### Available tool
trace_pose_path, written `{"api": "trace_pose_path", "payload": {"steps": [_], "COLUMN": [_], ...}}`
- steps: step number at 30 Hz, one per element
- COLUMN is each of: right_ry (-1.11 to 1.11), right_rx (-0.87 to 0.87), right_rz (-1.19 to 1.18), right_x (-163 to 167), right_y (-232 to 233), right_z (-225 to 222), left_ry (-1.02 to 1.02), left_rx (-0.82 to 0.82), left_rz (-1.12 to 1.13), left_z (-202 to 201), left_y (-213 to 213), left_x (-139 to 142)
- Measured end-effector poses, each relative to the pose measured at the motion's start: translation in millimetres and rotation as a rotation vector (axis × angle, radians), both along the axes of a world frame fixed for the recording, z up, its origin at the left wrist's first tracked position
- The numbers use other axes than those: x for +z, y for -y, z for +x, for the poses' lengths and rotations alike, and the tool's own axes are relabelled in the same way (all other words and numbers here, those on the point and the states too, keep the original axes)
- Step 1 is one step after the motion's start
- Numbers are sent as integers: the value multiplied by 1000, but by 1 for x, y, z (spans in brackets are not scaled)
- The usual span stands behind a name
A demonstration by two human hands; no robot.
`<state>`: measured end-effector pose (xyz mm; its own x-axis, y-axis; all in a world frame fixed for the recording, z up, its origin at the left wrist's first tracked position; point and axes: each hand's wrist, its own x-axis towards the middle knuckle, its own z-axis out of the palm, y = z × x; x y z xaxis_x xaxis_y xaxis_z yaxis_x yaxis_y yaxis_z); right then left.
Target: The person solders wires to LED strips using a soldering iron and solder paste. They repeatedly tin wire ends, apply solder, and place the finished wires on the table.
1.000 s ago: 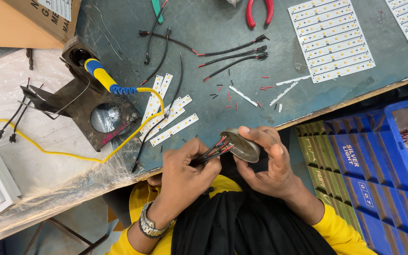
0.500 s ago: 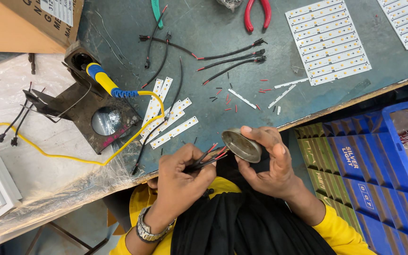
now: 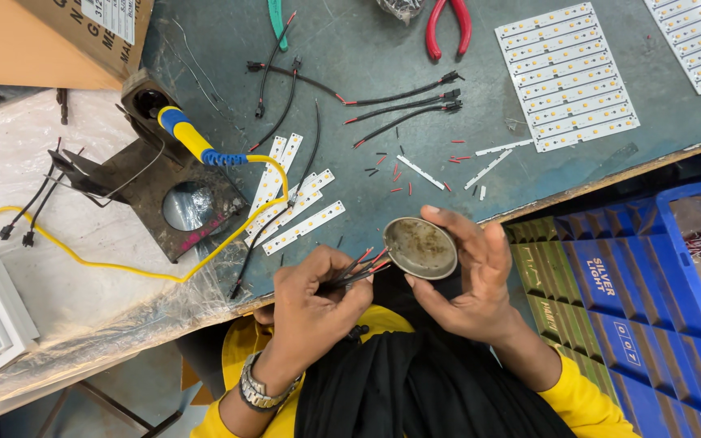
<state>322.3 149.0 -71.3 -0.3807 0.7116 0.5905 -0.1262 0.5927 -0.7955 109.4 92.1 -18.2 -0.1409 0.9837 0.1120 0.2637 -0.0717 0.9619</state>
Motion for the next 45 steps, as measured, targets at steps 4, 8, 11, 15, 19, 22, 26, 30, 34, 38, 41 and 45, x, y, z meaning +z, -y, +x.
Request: {"api": "trace_pose_path", "payload": {"steps": [4,8,11,15,19,22,26,30,34,38,41,45], "right_ry": [-32,-74,-113,-95,-84,-94,-28,159,423,513,577,593], "right_rx": [10,1,17,45,120,129,46,-96,-318,-404,-433,-519], "right_rz": [-60,-131,-171,-178,-204,-210,-168,-114,-91,-101,-101,60], "right_x": [3,8,12,16,21,24,26,19,8,-1,-2,4], "right_y": [1,2,0,-2,4,3,-13,-52,-92,-112,-116,-101], "right_z": [0,-1,-1,-11,-29,-42,-52,-59,-55,-49,-51,-63], "left_ry": [-20,-67,-21,45,104,126,79,124,155,116,47,67], "left_rx": [5,32,38,37,59,94,150,179,217,294,326,341], "left_rz": [-2,3,44,0,-40,9,28,2,2,-55,-148,-133], "left_z": [-2,-6,-9,-18,-30,-42,-60,-72,-84,-93,-101,-112], "left_y": [0,2,5,13,20,26,34,42,46,51,57,69], "left_x": [-1,0,1,0,-2,-2,0,3,5,5,5,6]}}
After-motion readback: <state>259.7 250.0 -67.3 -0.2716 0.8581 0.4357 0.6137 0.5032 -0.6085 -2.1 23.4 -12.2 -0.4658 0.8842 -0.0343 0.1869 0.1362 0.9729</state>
